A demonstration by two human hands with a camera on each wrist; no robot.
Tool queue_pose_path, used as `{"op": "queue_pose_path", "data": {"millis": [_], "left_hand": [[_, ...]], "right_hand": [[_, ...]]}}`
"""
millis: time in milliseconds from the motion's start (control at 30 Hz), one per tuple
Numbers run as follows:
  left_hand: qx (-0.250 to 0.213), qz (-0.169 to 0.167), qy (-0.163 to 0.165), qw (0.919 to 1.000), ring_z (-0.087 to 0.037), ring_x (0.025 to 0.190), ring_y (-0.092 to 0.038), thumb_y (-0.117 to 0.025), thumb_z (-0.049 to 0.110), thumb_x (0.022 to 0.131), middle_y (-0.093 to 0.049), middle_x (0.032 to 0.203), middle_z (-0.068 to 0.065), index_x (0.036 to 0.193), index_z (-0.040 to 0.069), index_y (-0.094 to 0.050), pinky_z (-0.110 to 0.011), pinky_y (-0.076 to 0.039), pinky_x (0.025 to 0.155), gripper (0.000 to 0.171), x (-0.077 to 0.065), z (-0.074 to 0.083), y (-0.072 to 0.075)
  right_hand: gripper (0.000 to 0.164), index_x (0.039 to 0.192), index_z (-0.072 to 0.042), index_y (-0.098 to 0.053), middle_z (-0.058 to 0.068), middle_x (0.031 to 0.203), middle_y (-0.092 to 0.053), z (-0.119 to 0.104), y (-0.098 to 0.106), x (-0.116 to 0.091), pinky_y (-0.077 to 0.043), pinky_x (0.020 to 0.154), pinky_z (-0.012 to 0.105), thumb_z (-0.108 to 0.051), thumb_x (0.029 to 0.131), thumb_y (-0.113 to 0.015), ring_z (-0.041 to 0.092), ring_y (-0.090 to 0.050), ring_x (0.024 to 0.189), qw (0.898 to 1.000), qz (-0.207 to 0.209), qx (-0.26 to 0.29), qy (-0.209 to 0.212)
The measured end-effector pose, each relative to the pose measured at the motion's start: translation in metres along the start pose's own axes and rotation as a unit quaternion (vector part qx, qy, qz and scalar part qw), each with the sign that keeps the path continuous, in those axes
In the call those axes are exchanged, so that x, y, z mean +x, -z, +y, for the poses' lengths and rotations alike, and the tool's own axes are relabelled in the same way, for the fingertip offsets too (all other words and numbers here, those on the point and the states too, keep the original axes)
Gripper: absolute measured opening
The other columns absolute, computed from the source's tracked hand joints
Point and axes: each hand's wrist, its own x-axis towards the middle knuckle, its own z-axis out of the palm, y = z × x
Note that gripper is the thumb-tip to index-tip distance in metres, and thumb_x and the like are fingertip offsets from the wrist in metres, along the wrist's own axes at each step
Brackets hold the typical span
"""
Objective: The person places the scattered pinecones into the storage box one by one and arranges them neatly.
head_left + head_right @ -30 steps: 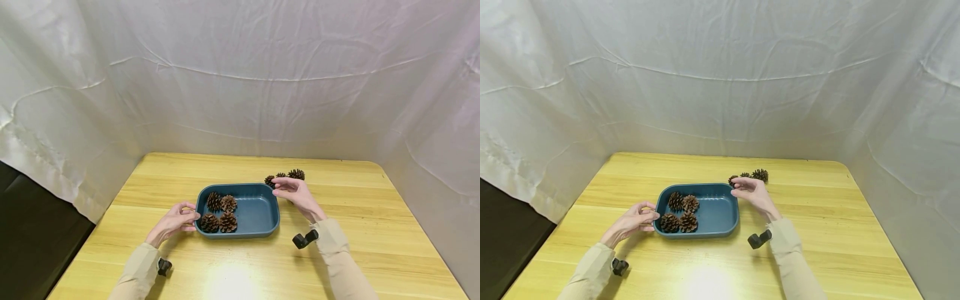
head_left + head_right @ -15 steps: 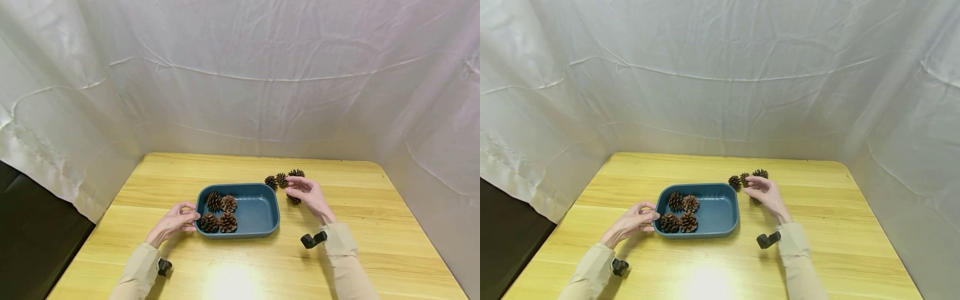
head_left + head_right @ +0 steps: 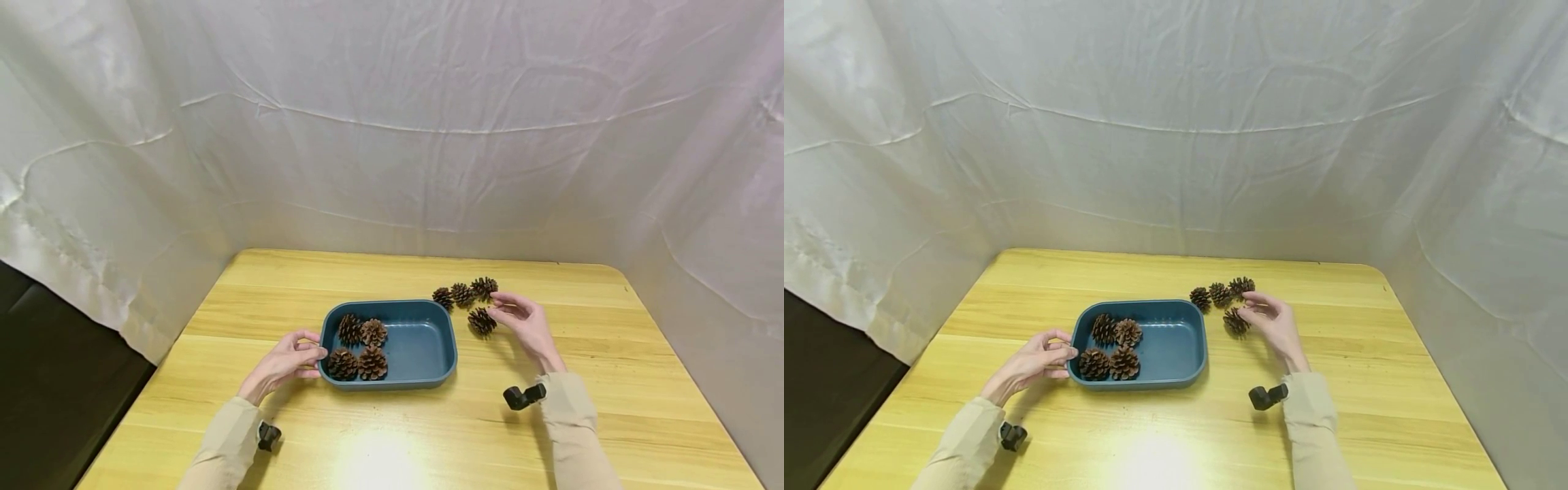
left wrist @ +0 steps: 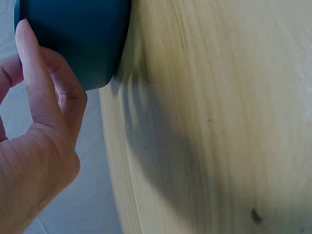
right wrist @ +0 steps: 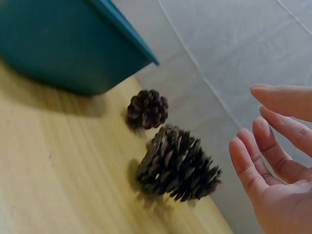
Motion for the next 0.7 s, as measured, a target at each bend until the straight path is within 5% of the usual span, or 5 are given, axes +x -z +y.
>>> {"op": "queue_pose_path", "data": {"millis": [333,700], "left_hand": [[-0.002,0.0,-0.006,1.0,-0.005,0.076,-0.059,-0.057,0.003,0.098,-0.062,0.093,0.002,0.123,-0.001,-0.036,-0.023,-0.064,0.072,0.033,0.001,-0.002,0.0],[-0.002,0.003,-0.005,1.0,-0.005,0.076,-0.06,-0.056,0.003,0.098,-0.062,0.093,0.002,0.123,-0.001,-0.036,-0.023,-0.064,0.071,0.032,0.0,-0.001,0.0]], "right_hand": [[0.051,0.133,0.012,-0.053,-0.023,0.096,-0.068,0.015,0.008,-0.001,-0.055,0.086,0.008,-0.006,0.09,-0.074,-0.004,-0.064,0.092,0.998,0.052,-0.027,-0.008],[0.054,0.139,0.005,-0.051,-0.018,0.098,-0.066,0.022,0.011,-0.002,-0.058,0.091,0.018,-0.015,0.093,-0.072,0.002,-0.064,0.093,0.992,0.082,-0.025,-0.089]]}}
